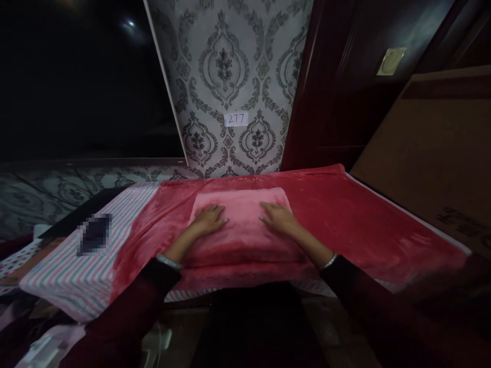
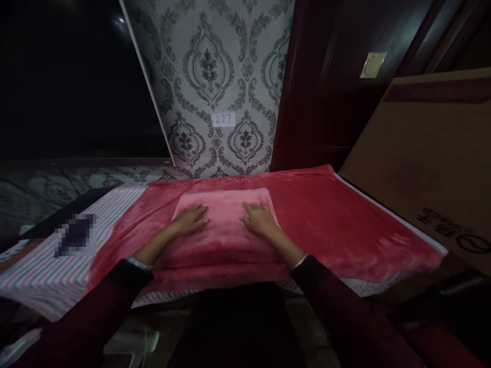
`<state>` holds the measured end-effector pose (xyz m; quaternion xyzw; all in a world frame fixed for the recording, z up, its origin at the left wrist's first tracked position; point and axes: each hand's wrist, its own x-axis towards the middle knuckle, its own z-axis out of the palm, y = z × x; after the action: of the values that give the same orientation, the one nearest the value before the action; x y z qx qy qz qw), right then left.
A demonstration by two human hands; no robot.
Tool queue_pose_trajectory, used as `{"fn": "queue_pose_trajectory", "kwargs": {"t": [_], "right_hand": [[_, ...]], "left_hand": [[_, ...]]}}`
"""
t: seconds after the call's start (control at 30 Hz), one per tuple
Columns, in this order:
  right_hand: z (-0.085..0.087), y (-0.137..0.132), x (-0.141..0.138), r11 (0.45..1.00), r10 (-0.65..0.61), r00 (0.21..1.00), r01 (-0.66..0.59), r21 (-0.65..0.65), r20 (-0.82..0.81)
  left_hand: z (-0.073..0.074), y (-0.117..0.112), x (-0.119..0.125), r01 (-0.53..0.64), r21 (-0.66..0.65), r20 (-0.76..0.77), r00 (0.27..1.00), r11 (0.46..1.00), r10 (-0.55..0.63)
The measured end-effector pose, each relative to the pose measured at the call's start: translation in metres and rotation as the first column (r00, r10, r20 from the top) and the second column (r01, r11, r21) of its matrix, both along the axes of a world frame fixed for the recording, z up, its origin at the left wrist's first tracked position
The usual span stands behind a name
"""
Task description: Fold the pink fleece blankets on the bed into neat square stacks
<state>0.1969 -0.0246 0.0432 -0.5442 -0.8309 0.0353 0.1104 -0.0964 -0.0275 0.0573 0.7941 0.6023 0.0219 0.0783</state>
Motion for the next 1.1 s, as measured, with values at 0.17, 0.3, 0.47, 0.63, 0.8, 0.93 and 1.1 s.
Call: {"fn": "queue_pose_trajectory", "kwargs": {"t": [0.17,0.3,0.47,0.63,0.8,0.93,1.1], "right_hand": [[0.029,0.040,-0.049,0.998,-0.041,0.999,0.039,0.049,0.032],[-0.004,0.058,-0.055,0.992,-0.091,0.995,0.088,0.094,0.032],[-0.045,0.070,-0.045,0.986,-0.104,0.994,0.108,0.124,-0.034],[-0.048,0.076,-0.047,0.986,-0.101,0.993,0.107,0.125,-0.053],[-0.041,0.075,-0.044,0.986,-0.092,0.995,0.095,0.137,-0.028],[-0.030,0.073,-0.025,0.963,-0.234,0.972,0.230,0.138,0.006],[-0.026,0.074,-0.001,0.921,-0.389,0.919,0.390,0.007,-0.057]], "left_hand": [[0.013,0.047,0.037,0.089,0.089,-0.005,0.996,0.992,-0.089],[-0.025,0.065,0.051,0.036,0.173,-0.036,0.999,0.984,-0.030],[-0.055,0.068,0.048,0.035,0.246,-0.037,0.999,0.969,-0.027],[-0.049,0.070,0.048,0.027,0.216,-0.039,0.999,0.976,-0.019],[-0.050,0.070,0.049,0.035,0.251,-0.035,0.999,0.967,-0.028],[-0.047,0.064,0.050,0.005,0.293,-0.020,1.000,0.956,0.001],[-0.032,0.065,0.031,-0.196,0.318,-0.028,0.976,0.928,0.215]]}}
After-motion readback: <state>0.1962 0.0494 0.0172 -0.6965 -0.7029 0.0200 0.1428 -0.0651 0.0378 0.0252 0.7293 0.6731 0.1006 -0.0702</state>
